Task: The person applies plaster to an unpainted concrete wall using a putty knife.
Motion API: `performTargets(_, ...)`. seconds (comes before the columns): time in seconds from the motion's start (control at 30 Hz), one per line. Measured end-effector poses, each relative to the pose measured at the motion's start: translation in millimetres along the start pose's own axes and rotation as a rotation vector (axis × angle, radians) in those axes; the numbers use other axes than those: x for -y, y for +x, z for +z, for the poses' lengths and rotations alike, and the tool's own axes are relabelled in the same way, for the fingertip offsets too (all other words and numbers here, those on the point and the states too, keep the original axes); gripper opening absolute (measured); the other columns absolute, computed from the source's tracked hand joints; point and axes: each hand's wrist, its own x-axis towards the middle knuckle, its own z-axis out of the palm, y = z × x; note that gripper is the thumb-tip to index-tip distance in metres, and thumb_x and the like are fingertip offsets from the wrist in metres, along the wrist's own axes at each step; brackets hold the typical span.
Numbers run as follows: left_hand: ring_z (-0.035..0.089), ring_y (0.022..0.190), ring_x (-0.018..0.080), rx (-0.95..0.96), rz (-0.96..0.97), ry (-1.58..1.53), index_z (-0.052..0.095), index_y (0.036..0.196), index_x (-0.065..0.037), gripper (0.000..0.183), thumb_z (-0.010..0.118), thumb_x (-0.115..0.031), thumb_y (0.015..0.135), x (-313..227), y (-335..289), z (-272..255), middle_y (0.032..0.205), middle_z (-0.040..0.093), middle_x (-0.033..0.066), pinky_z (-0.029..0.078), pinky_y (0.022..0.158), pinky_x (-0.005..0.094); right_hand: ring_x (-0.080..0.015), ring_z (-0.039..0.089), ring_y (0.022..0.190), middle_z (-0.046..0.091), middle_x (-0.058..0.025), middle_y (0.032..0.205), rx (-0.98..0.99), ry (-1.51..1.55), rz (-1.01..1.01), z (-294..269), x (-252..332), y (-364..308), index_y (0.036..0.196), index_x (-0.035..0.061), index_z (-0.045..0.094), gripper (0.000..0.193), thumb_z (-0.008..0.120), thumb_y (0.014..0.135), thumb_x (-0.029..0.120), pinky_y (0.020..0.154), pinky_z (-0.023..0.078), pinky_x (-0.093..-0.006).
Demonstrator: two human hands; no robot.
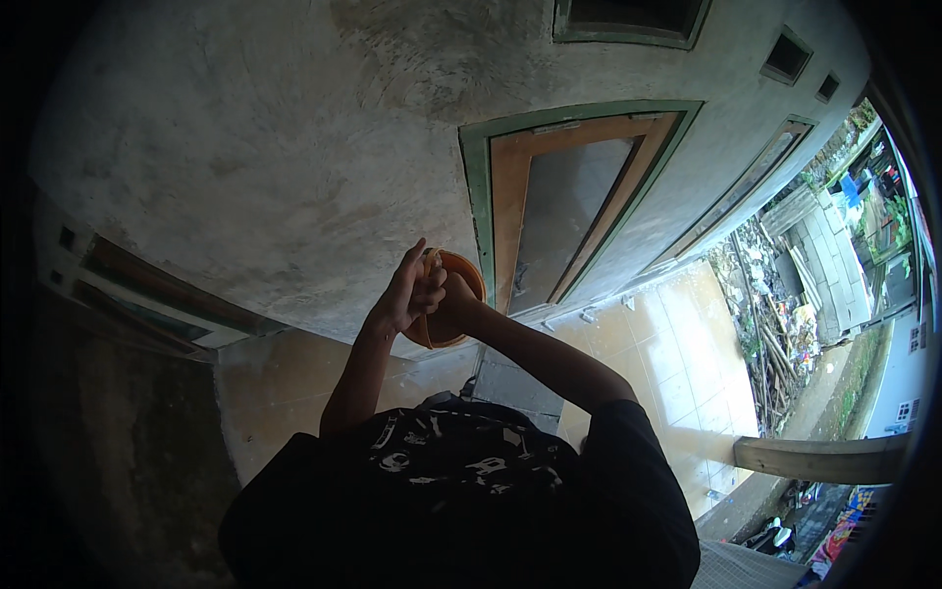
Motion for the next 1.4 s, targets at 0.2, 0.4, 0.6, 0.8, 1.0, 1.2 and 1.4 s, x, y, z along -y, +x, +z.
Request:
performTargets(0.2, 0.028, 0.039, 0.0054, -0.019, 0.014, -0.011, 0.042, 0.092, -0.015, 0.038, 0.049, -0.052, 0.09, 0.8, 0.6, -2.1, 0.059, 0.036, -0.0038, 0.022, 0.038, 0.0201, -0.0174, 0.063, 0.085, 0.063, 0.001, 0.088, 0.131, -0.095, 0.068, -13.9, 4.1, -1.7, 0.089, 0.0191, 0.068, 0.018, 0.055, 0.083, 0.03, 0.061, 0.049, -0.0283)
performTargets(0.4, 0.027, 0.038, 0.0059, -0.024, 0.007, -0.033, 0.042, 0.091, -0.014, 0.038, 0.048, -0.051, 0.091, -1.8, 4.0, -3.5, 0.057, 0.035, -0.0034, 0.021, 0.037, 0.0205, -0.0163, 0.063, 0.087, 0.064, 0.0008, 0.09, 0.054, -0.107, -0.005, 0.3, 7.8, 3.1, 0.088, 0.0197, 0.068, 0.022, 0.053, 0.082, 0.035, 0.063, 0.05, -0.0286)
performTargets(0.6, 0.027, 0.038, 0.0057, 0.001, 0.021, -0.031, 0.042, 0.092, -0.014, 0.039, 0.048, -0.052, 0.091, -1.7, 1.6, -8.9, 0.057, 0.035, -0.0035, 0.021, 0.037, 0.0202, -0.0169, 0.063, 0.087, 0.064, 0.0017, 0.089, 0.209, -0.121, 0.028, -34.7, 12.4, 2.5, 0.088, 0.0202, 0.068, 0.023, 0.053, 0.083, 0.036, 0.066, 0.05, -0.0309)
performTargets(0.8, 0.027, 0.038, 0.0054, -0.004, 0.025, -0.027, 0.041, 0.094, -0.014, 0.04, 0.049, -0.053, 0.09, -0.9, 2.9, -3.3, 0.056, 0.035, -0.0039, 0.021, 0.037, 0.02, -0.0153, 0.055, 0.092, 0.057, 0.0012, 0.089, 0.154, -0.044, 0.102, -24.4, 7.3, 2.8, 0.089, 0.0171, 0.061, 0.011, 0.054, 0.084, 0.025, 0.079, 0.044, -0.029)
performTargets(1.0, 0.027, 0.039, 0.0056, -0.005, 0.018, -0.019, 0.041, 0.093, -0.014, 0.042, 0.05, -0.055, 0.089, -2.3, 7.2, -7.9, 0.057, 0.035, -0.0043, 0.022, 0.039, 0.0206, -0.017, 0.061, 0.093, 0.063, -0.0023, 0.099, 0.035, -0.184, -0.039, -10.4, 10.3, 5.3, 0.1, 0.0171, 0.067, 0.028, 0.052, 0.084, 0.034, 0.066, 0.05, -0.0293)
performTargets(1.2, 0.03, 0.044, 0.0066, -0.021, 0.033, 0.024, 0.044, 0.081, -0.019, 0.042, 0.042, -0.061, 0.089, -2.7, 11.8, -17.5, 0.058, 0.034, -0.0066, 0.027, 0.045, 0.0224, -0.0212, 0.06, 0.098, 0.061, -0.0061, 0.102, 0.286, 0.027, 0.186, -49.1, 10.4, -2.5, 0.104, 0.0113, 0.06, 0.024, 0.053, 0.085, 0.025, 0.079, 0.049, -0.0337)
performTargets(1.4, 0.032, 0.045, 0.0084, 0.02, 0.121, -0.078, 0.042, 0.08, -0.018, 0.04, 0.047, -0.056, 0.089, -5.3, 18.9, -16.4, 0.056, 0.036, -0.0047, 0.029, 0.047, 0.0247, -0.0305, 0.066, 0.073, 0.066, -0.0127, 0.077, -0.138, 0.369, 0.379, -64.0, 1.2, -18.8, 0.082, 0.0063, 0.063, 0.021, 0.057, 0.08, 0.026, 0.067, 0.052, -0.0427)
